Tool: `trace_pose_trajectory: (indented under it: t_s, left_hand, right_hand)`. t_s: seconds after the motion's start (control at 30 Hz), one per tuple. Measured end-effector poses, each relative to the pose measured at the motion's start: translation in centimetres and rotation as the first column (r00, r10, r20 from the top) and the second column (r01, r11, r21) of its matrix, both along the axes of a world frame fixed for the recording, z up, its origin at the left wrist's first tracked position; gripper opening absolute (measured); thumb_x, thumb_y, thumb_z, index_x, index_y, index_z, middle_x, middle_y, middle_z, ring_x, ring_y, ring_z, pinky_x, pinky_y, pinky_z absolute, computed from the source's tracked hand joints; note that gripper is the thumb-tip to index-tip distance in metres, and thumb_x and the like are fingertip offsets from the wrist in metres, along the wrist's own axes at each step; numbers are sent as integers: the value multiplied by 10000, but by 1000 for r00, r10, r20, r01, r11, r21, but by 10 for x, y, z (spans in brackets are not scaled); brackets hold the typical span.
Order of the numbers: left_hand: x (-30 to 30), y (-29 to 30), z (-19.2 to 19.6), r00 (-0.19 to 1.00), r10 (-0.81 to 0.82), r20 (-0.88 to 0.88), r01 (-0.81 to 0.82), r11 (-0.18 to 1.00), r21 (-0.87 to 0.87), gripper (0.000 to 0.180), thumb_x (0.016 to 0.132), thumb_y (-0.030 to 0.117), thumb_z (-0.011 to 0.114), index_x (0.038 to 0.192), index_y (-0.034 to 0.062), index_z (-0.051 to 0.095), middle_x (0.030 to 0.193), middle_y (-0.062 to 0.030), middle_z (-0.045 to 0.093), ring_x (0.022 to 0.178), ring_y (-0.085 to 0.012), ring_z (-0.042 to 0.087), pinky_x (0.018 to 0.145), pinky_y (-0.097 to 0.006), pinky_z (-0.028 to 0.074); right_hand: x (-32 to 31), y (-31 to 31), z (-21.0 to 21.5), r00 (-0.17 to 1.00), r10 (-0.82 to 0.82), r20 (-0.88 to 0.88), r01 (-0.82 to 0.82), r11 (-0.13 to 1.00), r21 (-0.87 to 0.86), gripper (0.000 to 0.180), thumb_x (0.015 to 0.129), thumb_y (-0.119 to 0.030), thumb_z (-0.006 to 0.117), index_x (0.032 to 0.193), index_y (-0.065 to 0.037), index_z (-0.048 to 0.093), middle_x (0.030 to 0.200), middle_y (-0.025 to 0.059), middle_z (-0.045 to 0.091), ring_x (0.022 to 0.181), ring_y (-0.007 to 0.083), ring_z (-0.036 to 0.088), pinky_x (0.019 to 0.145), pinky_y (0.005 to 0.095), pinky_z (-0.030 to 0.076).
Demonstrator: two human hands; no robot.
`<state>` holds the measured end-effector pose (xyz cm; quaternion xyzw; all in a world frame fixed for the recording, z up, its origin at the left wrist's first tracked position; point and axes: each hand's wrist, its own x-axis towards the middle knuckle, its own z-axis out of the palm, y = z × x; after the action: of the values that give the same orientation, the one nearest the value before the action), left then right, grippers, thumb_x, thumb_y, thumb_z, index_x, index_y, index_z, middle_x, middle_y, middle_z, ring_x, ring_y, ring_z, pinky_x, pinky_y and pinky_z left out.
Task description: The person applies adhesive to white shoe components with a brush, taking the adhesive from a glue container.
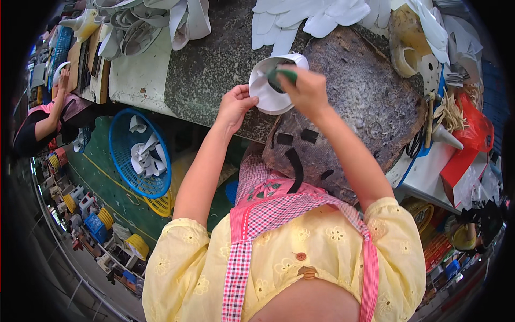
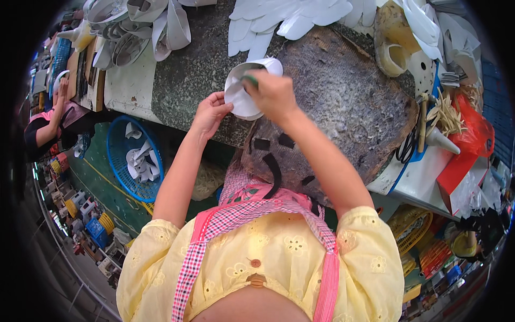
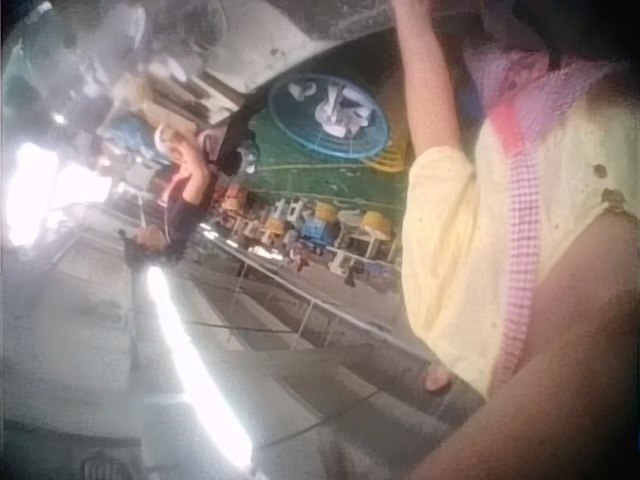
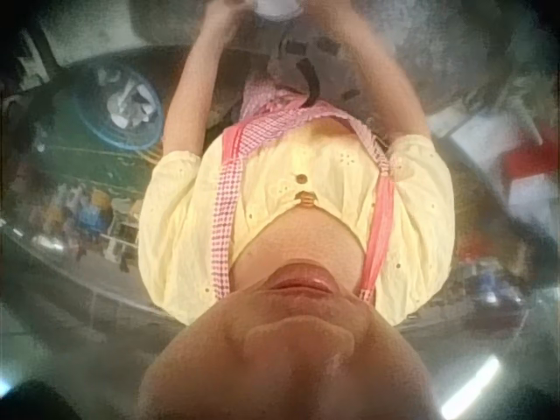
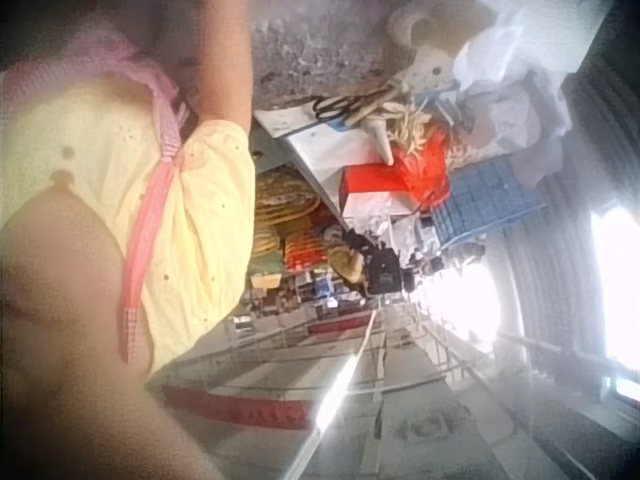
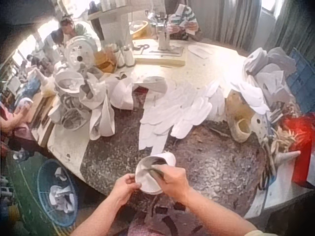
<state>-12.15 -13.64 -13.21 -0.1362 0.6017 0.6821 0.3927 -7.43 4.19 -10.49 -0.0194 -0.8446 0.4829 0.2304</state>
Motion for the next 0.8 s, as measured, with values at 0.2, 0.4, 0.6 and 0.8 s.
trace_pose_trajectory:
  t_s: [0.2, 0.4, 0.6, 0.8]
  left_hand:
    - [3, -1, 5, 993, -73, -96, 70, 997, -32, 325, 706, -82, 570, 1015, -30, 483, 929, -80, 571, 847, -145, 555, 786, -265, 453]
    - [-14, -6, 54, 324, -861, -393, 228, 474, -850, 829, 483, 338, 791, 1180, 45, 452, 1111, -160, 460, 1082, -321, 358, 900, -384, 353]
    - [-54, 80, 79, -229, -764, -603, 155, 583, -797, 501, 610, 104, 670, 1082, 120, 506, 1023, -56, 504, 991, -251, 443, 788, -360, 403]
    - [-51, 113, 71, -726, -458, -514, 275, 491, -827, 100, 620, 101, 552, 709, 79, 510, 750, -30, 467, 794, -184, 488, 657, -308, 421]
  right_hand:
    - [-10, 1, -4, 1000, -8, -16, 10, 989, 145, 96, 703, -104, 617, 779, -58, 579, 717, 110, 599, 626, 276, 589, 545, 333, 468]
    - [30, 19, 21, 996, -57, -73, 64, 993, 95, 131, 696, -66, 633, 817, -32, 595, 669, 94, 578, 551, 247, 571, 482, 307, 443]
    - [74, 64, 56, 965, -246, -94, 250, 968, 29, 121, 717, -34, 621, 835, -19, 600, 728, 94, 608, 595, 209, 589, 547, 254, 455]
    - [81, 233, 19, 748, -557, -360, 662, 653, 367, 118, 709, -64, 658, 810, -26, 610, 760, 92, 613, 648, 183, 571, 579, 240, 435]
